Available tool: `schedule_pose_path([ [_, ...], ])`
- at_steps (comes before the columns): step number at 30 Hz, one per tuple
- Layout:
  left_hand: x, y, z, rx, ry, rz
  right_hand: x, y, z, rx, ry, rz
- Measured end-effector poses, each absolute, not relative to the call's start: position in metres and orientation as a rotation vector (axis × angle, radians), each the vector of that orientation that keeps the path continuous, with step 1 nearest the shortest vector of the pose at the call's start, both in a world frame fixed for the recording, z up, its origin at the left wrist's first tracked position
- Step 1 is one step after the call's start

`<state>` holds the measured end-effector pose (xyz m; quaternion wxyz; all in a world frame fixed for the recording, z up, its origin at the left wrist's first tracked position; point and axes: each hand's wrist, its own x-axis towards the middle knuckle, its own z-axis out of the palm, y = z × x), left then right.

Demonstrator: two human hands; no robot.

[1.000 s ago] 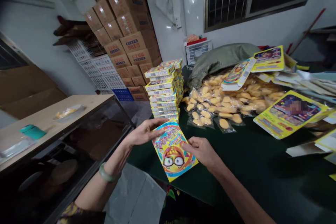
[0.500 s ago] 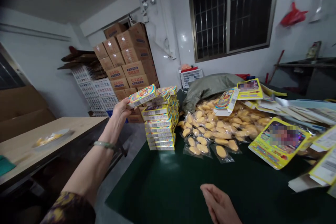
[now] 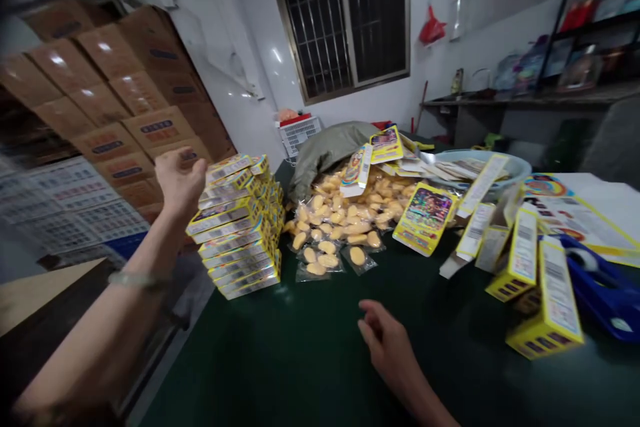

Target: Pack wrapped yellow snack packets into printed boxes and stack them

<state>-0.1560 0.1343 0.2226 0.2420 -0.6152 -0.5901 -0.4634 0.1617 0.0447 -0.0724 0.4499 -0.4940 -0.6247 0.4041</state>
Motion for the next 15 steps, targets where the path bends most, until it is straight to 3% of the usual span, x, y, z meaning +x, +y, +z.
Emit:
schedule_pose_path([
  [6, -0.051, 0.076, 0.094, -2.483, -1.564, -1.244, 0.200, 0.162, -0.024, -1.617, -1.909, -0.298],
  [10, -0.027, 0.051, 0.038, -2.872, -1.776, -1.087, 0.213, 0.219, -0.004, -1.456, -2.378, -0.429],
  [15, -0.042, 0.037, 0.021, -2.889, -1.997, -1.126, 0.239, 0.230, 0.005, -1.389, -2.587, -0.406],
])
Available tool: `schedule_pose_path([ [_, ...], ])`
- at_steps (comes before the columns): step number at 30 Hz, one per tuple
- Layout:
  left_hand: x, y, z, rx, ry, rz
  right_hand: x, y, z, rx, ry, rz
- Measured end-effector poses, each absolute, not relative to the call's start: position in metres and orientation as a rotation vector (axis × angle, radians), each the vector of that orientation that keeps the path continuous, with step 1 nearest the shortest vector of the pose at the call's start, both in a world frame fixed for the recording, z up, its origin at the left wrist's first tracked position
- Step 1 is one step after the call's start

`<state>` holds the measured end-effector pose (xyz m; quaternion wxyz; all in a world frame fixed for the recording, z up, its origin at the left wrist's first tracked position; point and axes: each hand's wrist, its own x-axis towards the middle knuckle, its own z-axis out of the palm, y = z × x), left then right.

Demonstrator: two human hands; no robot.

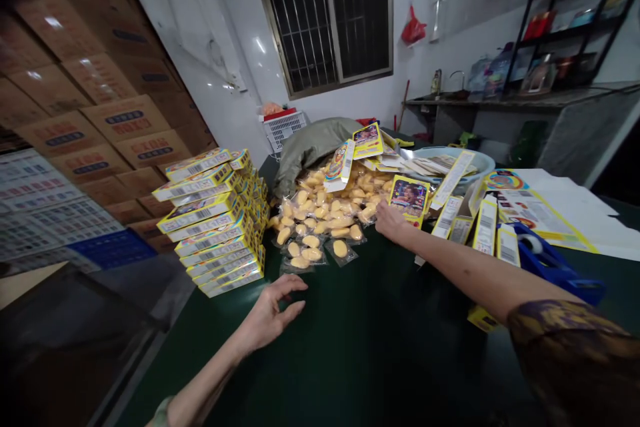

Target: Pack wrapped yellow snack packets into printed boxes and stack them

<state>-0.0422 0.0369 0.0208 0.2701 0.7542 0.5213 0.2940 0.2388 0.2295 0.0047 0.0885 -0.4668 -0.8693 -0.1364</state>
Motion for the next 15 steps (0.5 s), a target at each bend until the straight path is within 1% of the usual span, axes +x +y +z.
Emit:
schedule_pose_path([
  [4, -0.048, 0.030, 0.016, 1.924, 1.500, 0.832, 0.242, 0.226, 0.041, -1.367, -2.617, -0.406],
  [9, -0.030, 0.030, 0.016, 1.800, 1.522, 1.151, 0.214, 0.206, 0.109, -1.370, -2.494, -0.384],
  [11, -0.017, 0.028, 0.021, 1.818, 1.580, 1.265, 0.192, 0.187, 0.121, -1.320, -2.402, -0.232],
  [15, 0.002, 0.021, 0.037, 1.840, 1.831, 1.301, 0.141, 0.141, 0.111, -1.192, -2.067, 0.370],
])
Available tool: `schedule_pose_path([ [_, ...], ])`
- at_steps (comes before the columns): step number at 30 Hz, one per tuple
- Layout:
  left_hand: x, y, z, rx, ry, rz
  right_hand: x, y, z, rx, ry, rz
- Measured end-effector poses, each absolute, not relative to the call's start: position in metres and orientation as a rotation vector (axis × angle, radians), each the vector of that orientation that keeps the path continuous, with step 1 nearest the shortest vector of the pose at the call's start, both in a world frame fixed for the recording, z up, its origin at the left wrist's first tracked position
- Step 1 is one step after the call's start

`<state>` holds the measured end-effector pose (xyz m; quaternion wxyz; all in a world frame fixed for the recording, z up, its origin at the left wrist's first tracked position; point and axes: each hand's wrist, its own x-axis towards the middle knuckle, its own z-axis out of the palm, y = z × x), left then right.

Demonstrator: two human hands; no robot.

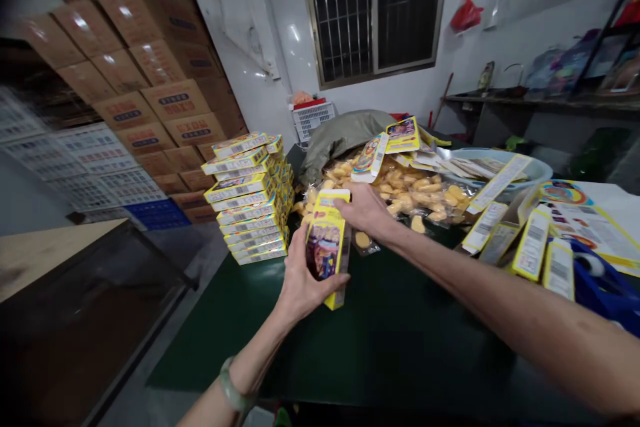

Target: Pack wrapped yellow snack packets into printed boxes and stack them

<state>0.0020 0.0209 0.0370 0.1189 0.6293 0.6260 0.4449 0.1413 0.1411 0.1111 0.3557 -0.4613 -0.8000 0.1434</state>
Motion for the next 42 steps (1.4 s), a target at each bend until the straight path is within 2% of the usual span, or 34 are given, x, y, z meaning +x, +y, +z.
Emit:
schedule_pose_path([
  [3, -0.003, 0.016, 0.041, 1.747, 1.827, 1.283, 0.114, 0.114, 0.100, -1.120, -1.932, 0.680],
  [6, -0.029, 0.009, 0.034, 1.594, 1.403, 1.244, 0.108, 0.097, 0.097, -0.873, -2.123, 0.913],
  [8, -0.051, 0.002, 0.026, 1.436, 1.091, 1.155, 0.111, 0.088, 0.094, -0.633, -2.363, 0.878],
  [10, -0.070, -0.008, 0.019, 1.327, 0.989, 1.052, 0.113, 0.080, 0.085, -0.555, -2.536, 0.663],
  [13, -0.079, -0.024, 0.014, 1.411, 1.398, 1.063, 0.102, 0.069, 0.068, -0.821, -2.562, 0.434],
  [17, -0.058, -0.040, 0.011, 1.863, 2.238, 1.106, 0.067, 0.062, 0.053, -1.126, -2.336, 0.572],
  [20, -0.046, -0.040, 0.000, 2.088, 2.517, 0.871, 0.047, 0.055, 0.048, -1.100, -2.277, 0.716],
  [22, -0.051, -0.038, -0.008, 2.079, 2.618, 0.763, 0.046, 0.049, 0.043, -0.946, -2.256, 0.698],
  [26, -0.087, -0.045, -0.016, 1.862, 2.716, 0.613, 0.064, 0.053, 0.015, -0.733, -2.033, 0.293],
  [31, -0.111, -0.068, -0.019, 1.767, 2.668, 0.636, 0.070, 0.116, -0.042, -1.206, -2.330, -0.043],
  [35, -0.106, -0.070, -0.025, 1.782, 2.563, 0.697, 0.056, 0.165, -0.062, -1.341, -2.526, 0.089],
  [42, -0.100, -0.061, -0.022, 1.746, 2.478, 0.713, 0.060, 0.184, -0.045, -1.309, -2.424, 0.407],
])
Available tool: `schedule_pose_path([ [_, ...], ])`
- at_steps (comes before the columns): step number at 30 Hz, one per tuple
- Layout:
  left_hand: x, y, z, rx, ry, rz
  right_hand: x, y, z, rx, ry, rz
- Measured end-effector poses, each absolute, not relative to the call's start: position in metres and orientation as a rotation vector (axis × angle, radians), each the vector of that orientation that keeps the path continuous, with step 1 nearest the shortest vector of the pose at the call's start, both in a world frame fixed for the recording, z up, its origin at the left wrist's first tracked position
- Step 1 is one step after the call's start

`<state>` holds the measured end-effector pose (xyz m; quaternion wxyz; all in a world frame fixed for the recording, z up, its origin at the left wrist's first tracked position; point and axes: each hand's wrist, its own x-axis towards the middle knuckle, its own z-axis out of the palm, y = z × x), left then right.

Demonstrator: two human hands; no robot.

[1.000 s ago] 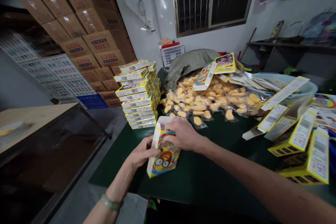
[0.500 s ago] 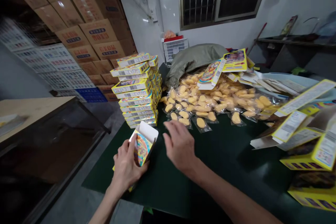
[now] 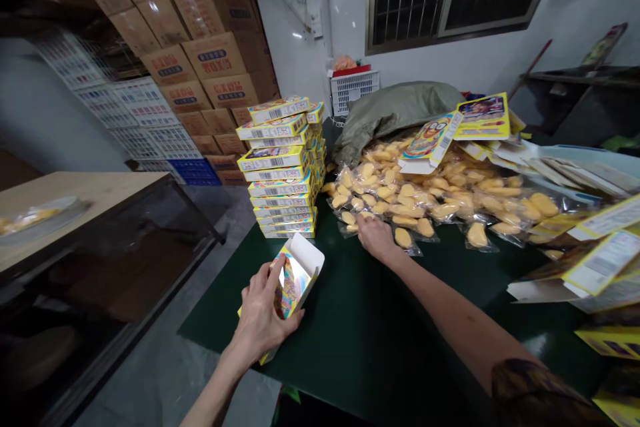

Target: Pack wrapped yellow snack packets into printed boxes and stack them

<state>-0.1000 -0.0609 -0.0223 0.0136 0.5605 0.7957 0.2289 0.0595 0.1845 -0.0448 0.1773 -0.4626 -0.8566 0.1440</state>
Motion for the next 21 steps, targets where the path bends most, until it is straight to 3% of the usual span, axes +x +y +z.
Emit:
schedule_pose_path([
  [9, -0.086, -0.044, -0.008, 1.977, 2.420, 0.582, 0.125, 0.181, 0.020, -1.046, -2.006, 1.300],
  [14, -0.072, -0.029, -0.006, 2.131, 2.389, 0.477, 0.145, 0.158, 0.049, -0.847, -1.439, 1.870],
  [21, -0.059, -0.025, -0.009, 2.184, 2.338, 0.515, 0.139, 0.128, 0.080, -0.758, -1.414, 1.893],
])
